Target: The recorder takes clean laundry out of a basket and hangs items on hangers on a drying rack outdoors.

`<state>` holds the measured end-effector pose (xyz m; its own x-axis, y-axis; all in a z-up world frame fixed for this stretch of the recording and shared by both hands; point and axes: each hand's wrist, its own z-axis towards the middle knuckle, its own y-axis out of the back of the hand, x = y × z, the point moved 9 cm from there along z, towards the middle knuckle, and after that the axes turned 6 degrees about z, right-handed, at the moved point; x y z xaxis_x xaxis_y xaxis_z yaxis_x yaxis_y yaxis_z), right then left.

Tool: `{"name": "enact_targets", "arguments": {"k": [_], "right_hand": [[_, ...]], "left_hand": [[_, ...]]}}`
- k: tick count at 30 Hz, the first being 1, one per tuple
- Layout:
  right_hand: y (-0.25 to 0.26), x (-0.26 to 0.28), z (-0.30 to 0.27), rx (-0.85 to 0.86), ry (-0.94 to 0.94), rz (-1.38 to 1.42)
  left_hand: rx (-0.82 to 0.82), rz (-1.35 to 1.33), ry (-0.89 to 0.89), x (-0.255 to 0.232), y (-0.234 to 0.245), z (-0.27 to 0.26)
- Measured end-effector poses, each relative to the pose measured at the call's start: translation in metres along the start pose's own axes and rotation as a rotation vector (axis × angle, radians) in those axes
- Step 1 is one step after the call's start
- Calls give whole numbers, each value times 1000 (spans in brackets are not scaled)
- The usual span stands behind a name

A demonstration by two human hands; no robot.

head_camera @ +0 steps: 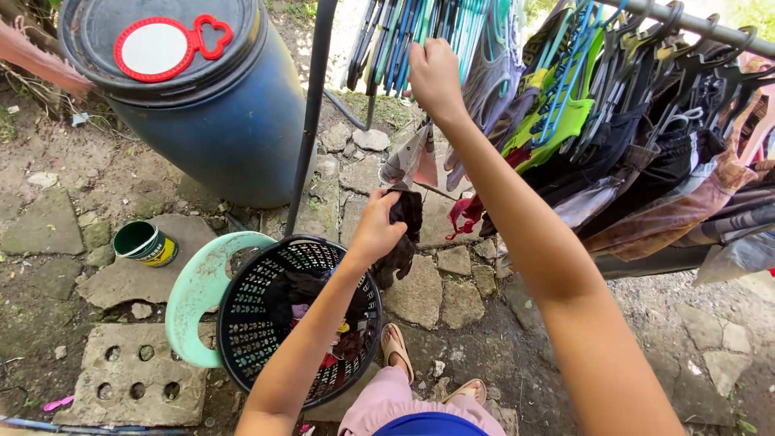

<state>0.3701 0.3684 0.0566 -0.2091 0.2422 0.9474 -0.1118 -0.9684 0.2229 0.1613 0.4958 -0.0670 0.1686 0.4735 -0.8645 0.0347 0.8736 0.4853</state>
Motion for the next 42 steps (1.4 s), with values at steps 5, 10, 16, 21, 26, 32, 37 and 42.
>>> {"name": "enact_targets", "arguments": {"k": [5, 10, 16, 21, 26, 32, 37, 42], "right_hand": [[45, 53, -84, 172, 84, -62], [129, 99, -195, 274, 74, -193], [277, 67, -291, 278, -199, -125], [374, 44, -356, 245, -267, -208], [392, 40, -376, 250, -321, -461], [346, 43, -347, 400, -131, -551], [342, 54, -318, 371, 178, -549], [365, 61, -323, -63, 564, -687]], "left_hand": [[-6, 86, -108, 4, 5, 22], [107, 192, -99, -11, 10, 48], [229, 335, -110, 0, -1, 69], [280, 393, -138, -10, -17, 74], [359, 543, -34, -65, -35, 57], [180, 564, -393, -125, -73, 32], [232, 342, -329, -191, -81, -1], [65, 348, -465, -221, -81, -24]]}}
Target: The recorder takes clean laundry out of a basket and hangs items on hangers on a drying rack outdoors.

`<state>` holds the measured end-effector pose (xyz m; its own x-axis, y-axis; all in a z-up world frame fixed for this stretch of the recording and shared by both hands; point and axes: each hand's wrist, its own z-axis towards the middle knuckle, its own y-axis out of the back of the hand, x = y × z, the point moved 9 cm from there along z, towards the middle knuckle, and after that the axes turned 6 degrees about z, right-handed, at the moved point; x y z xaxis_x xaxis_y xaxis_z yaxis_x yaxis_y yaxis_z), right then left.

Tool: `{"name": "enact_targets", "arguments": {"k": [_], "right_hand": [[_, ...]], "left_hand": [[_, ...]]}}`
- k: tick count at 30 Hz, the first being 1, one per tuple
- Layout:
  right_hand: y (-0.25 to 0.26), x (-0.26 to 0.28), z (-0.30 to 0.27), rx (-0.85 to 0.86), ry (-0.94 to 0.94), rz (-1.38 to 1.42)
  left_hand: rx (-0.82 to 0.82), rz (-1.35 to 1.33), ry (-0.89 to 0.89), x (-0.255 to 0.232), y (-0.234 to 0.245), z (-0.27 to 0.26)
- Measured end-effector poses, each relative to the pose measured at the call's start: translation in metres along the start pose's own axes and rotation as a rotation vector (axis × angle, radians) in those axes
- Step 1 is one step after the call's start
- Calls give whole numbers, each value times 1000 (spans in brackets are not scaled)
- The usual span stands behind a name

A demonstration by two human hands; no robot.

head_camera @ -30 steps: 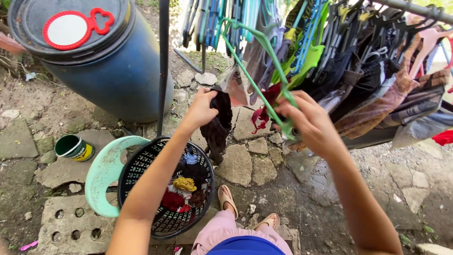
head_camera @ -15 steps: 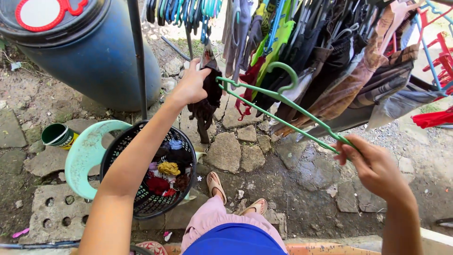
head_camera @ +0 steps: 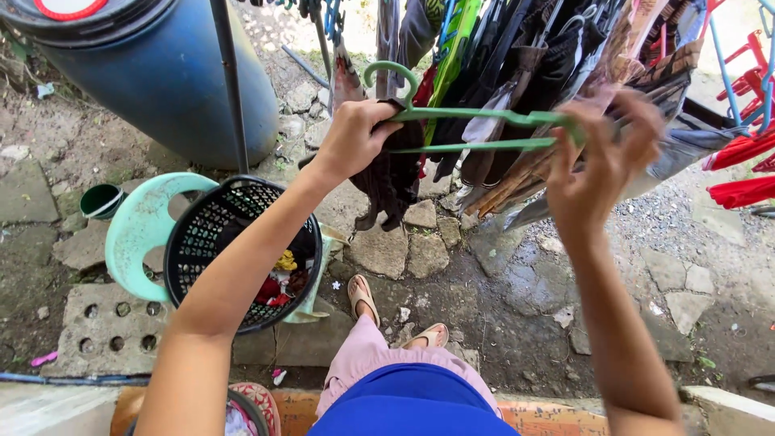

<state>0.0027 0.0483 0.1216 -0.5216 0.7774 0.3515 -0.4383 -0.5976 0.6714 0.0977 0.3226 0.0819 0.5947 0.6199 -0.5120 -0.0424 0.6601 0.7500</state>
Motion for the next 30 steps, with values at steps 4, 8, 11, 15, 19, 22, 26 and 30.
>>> {"name": "enact_targets", "arguments": {"k": [4, 8, 11, 15, 19, 22, 26, 30], "right_hand": [[-6, 27, -50, -506, 51, -127], [-101, 46, -76, -122, -37, 18], [-156, 10, -102, 86, -291, 173], [-187, -57, -137, 157, -497, 443], [-150, -129, -148, 338, -734, 450], [-81, -161, -135, 401, -668, 386], [-18, -213, -131, 331, -500, 257], [47, -194, -111, 317, -817, 509]], "left_hand": [[-57, -63, -104, -29, -1, 1], [-79, -98, -238, -76, 7, 6], [-82, -119, -262, -108, 12, 5], [-115, -147, -328, -121, 8, 1], [-15, -84, -265, -107, 4, -8], [77, 16, -168, -90, -11, -22], [235, 30, -98, -81, -49, -35], [285, -54, -87, -96, -71, -28]]}}
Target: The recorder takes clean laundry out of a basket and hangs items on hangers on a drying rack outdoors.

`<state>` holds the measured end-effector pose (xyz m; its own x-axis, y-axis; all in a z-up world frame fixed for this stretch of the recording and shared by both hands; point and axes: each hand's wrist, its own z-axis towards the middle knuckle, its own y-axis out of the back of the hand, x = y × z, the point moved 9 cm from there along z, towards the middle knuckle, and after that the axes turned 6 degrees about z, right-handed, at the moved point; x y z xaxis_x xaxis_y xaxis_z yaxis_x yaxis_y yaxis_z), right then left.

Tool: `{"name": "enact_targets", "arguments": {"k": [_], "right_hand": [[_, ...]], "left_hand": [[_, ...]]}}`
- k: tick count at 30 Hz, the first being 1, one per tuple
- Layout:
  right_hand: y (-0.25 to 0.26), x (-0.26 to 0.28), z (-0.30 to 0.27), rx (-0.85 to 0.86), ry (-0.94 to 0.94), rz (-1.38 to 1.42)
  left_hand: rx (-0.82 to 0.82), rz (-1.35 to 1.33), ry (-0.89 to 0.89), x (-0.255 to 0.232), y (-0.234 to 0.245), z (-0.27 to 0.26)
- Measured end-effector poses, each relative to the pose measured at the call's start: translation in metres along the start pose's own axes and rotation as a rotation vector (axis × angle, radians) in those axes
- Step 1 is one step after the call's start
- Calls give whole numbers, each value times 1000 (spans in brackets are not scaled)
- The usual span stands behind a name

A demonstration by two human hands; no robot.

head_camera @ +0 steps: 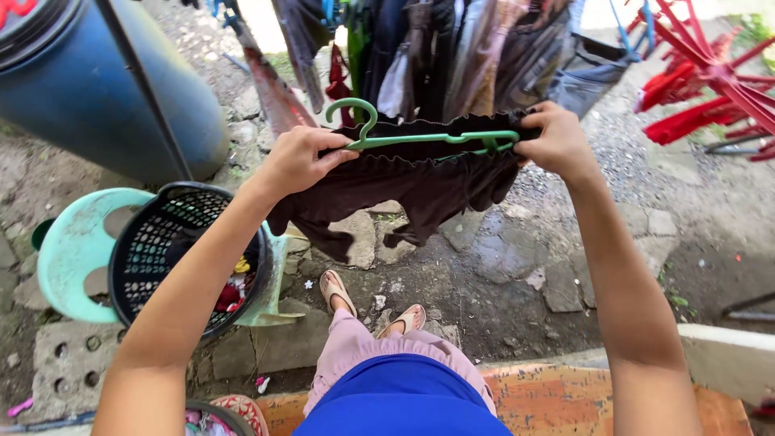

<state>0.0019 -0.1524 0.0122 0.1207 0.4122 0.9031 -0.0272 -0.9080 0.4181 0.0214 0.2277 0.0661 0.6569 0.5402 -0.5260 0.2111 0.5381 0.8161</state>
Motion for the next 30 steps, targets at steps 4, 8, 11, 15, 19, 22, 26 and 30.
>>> {"name": "enact_targets", "arguments": {"k": [4, 8, 11, 15, 19, 22, 26, 30], "right_hand": [[23, 38, -22, -73, 242, -413], [4, 68, -53, -77, 395, -531], [-6, 87, -74, -51, 363, -537], [3, 88, -91, -40, 311, -549], [17, 67, -98, -5, 285, -720], [38, 58, -107, -34, 294, -460], [47, 64, -122, -148, 351, -331], [53, 64, -125, -202, 421, -342]], "left_hand": [[32, 64, -38, -17, -23, 24], [5, 110, -201, -56, -45, 50], [30, 232, -249, -90, -63, 68], [-12, 143, -368, -127, -67, 83], [-48, 51, -361, -138, -62, 95], [-23, 96, -358, -141, -66, 99], [-11, 158, -383, -125, -76, 93], [18, 226, -239, -85, -68, 85]]}}
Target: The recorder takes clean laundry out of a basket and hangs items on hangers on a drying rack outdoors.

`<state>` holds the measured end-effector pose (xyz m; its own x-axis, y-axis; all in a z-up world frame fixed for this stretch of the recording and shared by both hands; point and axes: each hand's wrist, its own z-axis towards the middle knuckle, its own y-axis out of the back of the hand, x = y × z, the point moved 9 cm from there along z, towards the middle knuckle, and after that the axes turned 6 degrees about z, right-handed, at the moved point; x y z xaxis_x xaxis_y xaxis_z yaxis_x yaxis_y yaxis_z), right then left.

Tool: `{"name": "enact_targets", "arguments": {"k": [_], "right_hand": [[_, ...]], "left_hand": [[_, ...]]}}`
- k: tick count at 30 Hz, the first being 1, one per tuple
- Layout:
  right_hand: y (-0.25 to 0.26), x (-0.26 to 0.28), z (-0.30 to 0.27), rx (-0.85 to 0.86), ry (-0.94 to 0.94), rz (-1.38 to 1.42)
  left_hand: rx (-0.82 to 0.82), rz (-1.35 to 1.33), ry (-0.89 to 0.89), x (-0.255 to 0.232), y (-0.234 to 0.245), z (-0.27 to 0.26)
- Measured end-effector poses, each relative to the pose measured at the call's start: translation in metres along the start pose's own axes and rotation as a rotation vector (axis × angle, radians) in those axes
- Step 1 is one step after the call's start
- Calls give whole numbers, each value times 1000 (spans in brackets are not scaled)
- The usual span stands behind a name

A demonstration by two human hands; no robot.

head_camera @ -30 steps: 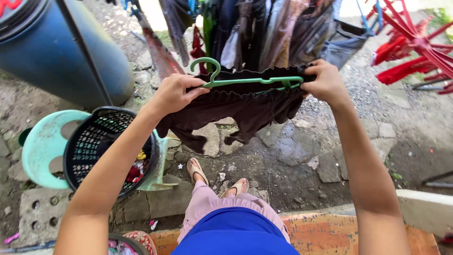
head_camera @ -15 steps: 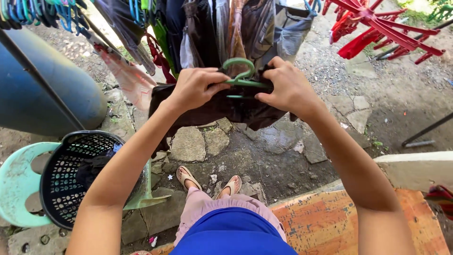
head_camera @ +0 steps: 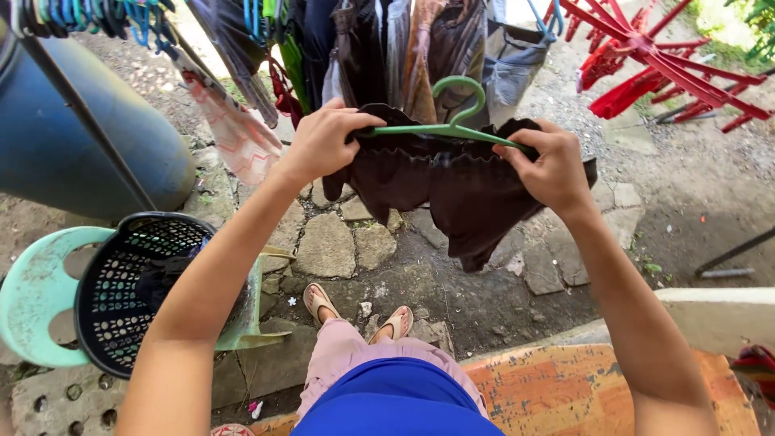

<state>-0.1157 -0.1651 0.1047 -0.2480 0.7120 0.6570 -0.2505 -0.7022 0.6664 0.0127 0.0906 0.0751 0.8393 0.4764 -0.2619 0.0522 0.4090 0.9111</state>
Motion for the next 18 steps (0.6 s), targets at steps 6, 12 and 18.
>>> {"name": "enact_targets", "arguments": {"k": [6, 12, 18], "right_hand": [[-21, 11, 22, -23, 15, -12], [-74, 63, 45, 59, 146, -127], [-86, 85, 75, 1, 46, -64]], "left_hand": [[41, -40, 341, 76, -8, -40], [-137, -111, 238, 63, 17, -51], [-241, 94, 274, 71, 71, -71]]}}
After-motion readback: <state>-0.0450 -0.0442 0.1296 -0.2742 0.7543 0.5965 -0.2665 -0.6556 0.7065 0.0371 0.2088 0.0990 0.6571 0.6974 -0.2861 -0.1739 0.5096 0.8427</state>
